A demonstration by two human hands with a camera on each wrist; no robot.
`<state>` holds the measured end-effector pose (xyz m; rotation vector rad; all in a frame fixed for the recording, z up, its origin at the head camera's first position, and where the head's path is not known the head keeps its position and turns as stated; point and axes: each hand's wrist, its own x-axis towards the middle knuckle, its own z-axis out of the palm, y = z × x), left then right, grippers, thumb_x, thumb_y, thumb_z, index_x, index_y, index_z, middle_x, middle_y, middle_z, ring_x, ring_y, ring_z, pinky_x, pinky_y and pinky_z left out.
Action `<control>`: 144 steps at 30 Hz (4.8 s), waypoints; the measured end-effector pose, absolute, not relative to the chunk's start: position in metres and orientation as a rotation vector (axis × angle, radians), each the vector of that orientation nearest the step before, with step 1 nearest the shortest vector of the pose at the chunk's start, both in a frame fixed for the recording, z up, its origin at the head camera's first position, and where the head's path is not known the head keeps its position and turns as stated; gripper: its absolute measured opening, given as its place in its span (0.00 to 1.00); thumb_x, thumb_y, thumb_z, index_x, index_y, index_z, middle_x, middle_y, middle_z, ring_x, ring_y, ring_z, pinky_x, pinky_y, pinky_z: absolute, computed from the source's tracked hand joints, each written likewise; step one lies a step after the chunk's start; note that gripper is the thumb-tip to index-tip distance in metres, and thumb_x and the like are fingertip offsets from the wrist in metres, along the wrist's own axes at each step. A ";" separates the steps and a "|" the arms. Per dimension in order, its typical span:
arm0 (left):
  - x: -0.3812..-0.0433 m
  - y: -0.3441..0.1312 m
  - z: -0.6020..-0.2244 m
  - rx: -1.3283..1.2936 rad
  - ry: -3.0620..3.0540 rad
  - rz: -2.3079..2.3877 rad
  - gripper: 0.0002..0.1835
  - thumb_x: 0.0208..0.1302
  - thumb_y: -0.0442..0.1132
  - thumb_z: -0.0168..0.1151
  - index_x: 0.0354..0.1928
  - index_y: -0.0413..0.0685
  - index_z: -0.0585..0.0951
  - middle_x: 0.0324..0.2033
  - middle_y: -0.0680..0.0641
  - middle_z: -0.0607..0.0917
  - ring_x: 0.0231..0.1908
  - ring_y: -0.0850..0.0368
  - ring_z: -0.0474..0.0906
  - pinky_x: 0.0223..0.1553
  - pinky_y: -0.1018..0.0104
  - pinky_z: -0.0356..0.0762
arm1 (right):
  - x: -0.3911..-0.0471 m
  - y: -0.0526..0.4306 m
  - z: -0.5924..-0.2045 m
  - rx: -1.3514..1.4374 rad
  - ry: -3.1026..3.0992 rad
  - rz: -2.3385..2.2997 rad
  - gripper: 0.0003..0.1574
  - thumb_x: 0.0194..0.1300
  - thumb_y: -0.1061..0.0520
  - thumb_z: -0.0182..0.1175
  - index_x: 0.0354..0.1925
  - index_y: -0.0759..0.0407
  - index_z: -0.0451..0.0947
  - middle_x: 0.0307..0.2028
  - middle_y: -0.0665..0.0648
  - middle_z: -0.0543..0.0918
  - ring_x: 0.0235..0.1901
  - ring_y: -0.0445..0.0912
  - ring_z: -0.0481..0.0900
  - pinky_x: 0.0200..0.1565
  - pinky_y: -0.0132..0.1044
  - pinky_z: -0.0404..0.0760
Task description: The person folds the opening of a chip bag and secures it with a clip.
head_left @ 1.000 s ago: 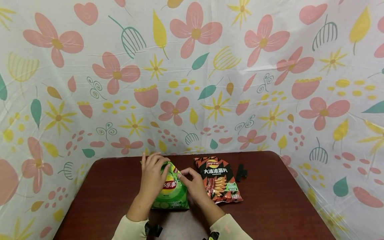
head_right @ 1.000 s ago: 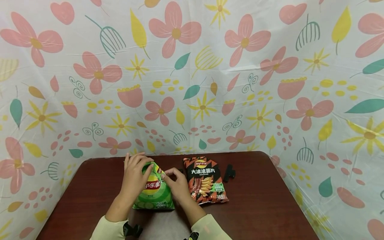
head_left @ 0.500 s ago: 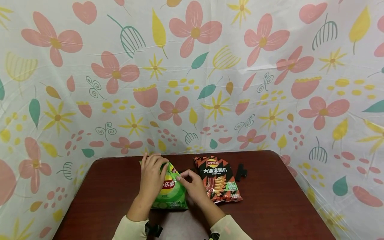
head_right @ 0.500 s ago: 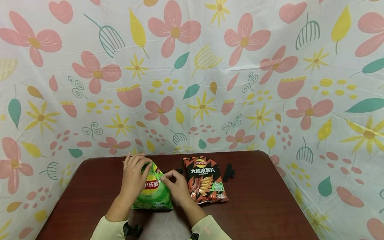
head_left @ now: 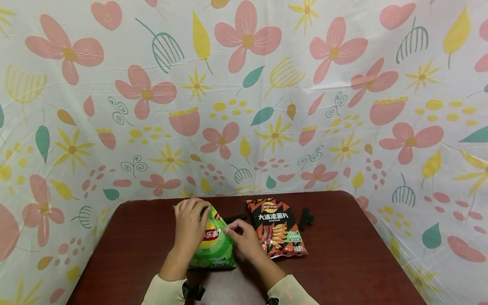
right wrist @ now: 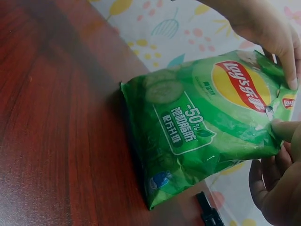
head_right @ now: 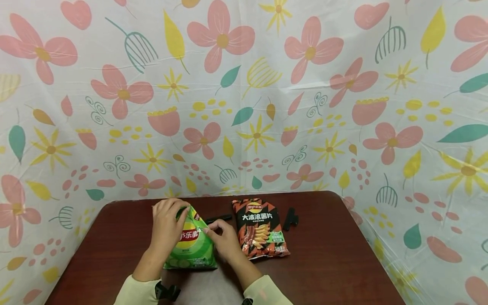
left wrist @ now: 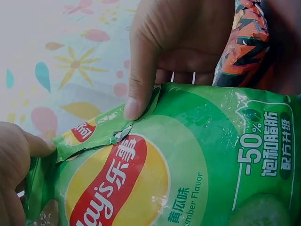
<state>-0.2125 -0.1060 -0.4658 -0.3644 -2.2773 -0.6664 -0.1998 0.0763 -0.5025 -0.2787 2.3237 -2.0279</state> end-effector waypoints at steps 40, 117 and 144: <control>-0.217 -0.112 -0.476 -0.359 -2.221 -0.702 0.07 0.59 0.34 0.74 0.40 0.48 0.88 0.39 0.48 0.84 0.45 0.45 0.78 0.61 0.40 0.66 | -0.234 0.099 -0.552 -0.501 2.730 -1.664 0.11 0.74 0.57 0.59 0.51 0.56 0.82 0.45 0.54 0.80 0.42 0.43 0.80 0.44 0.32 0.80; -0.215 -0.111 -0.478 -0.388 -2.212 -0.719 0.07 0.60 0.34 0.74 0.40 0.49 0.88 0.40 0.48 0.84 0.47 0.46 0.78 0.63 0.42 0.65 | -0.247 0.095 -0.566 -0.801 3.055 -0.727 0.27 0.72 0.56 0.61 0.65 0.65 0.75 0.66 0.61 0.75 0.65 0.56 0.74 0.64 0.53 0.75; -0.216 -0.110 -0.479 -0.380 -2.211 -0.729 0.07 0.60 0.35 0.73 0.40 0.50 0.88 0.40 0.48 0.84 0.46 0.46 0.78 0.63 0.41 0.65 | -0.244 0.100 -0.571 -0.605 3.003 -1.516 0.23 0.67 0.54 0.68 0.60 0.46 0.81 0.48 0.51 0.82 0.46 0.46 0.83 0.44 0.38 0.83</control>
